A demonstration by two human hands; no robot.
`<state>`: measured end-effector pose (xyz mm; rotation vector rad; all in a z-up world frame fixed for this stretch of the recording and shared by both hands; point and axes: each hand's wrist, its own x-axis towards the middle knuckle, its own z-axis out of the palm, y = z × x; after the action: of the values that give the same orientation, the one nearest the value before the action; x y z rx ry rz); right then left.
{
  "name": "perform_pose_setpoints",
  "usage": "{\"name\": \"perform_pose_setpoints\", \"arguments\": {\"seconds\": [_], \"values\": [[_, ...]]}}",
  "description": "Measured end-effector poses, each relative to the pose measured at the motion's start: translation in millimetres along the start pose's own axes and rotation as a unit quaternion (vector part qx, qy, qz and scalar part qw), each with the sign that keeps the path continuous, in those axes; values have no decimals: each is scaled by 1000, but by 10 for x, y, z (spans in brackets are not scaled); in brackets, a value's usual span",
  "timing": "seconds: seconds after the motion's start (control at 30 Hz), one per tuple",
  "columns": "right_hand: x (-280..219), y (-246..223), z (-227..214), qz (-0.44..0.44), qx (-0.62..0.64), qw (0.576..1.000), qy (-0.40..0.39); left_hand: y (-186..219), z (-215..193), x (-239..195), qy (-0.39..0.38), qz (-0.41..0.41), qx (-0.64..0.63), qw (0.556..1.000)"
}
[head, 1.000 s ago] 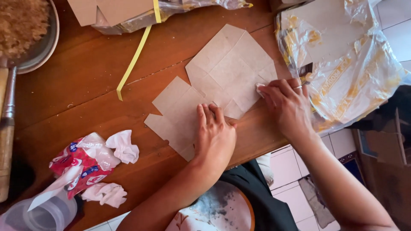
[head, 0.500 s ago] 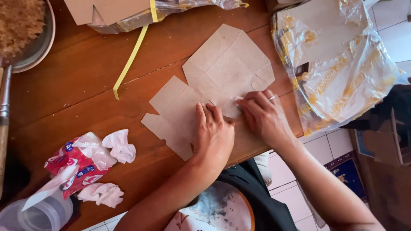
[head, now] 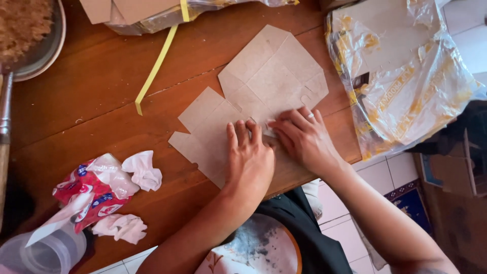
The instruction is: The person folds a flat cardboard box blank into a three-dimensional box. They fold the side flaps, tuck the tabs into slots, and secure the structure by hand on a wooden table.
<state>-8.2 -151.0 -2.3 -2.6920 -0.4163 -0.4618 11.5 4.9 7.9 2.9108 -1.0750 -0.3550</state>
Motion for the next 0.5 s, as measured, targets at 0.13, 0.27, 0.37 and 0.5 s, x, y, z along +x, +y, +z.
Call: {"name": "perform_pose_setpoints", "arguments": {"seconds": [0.13, 0.27, 0.37, 0.5], "values": [[10, -45, -224, -29, 13, 999, -33, -46, -54, -27, 11, 1, 0, 1000], [29, -14, -107, -15, 17, 999, -40, -87, -103, -55, -14, 10, -21, 1000], [45, -35, -45, -22, 10, 999, -40, -112, -83, -45, -17, 10, -30, 999], [16, -50, -263, -47, 31, 995, -84, -172, -95, -49, -37, 21, -67, 997]]}}
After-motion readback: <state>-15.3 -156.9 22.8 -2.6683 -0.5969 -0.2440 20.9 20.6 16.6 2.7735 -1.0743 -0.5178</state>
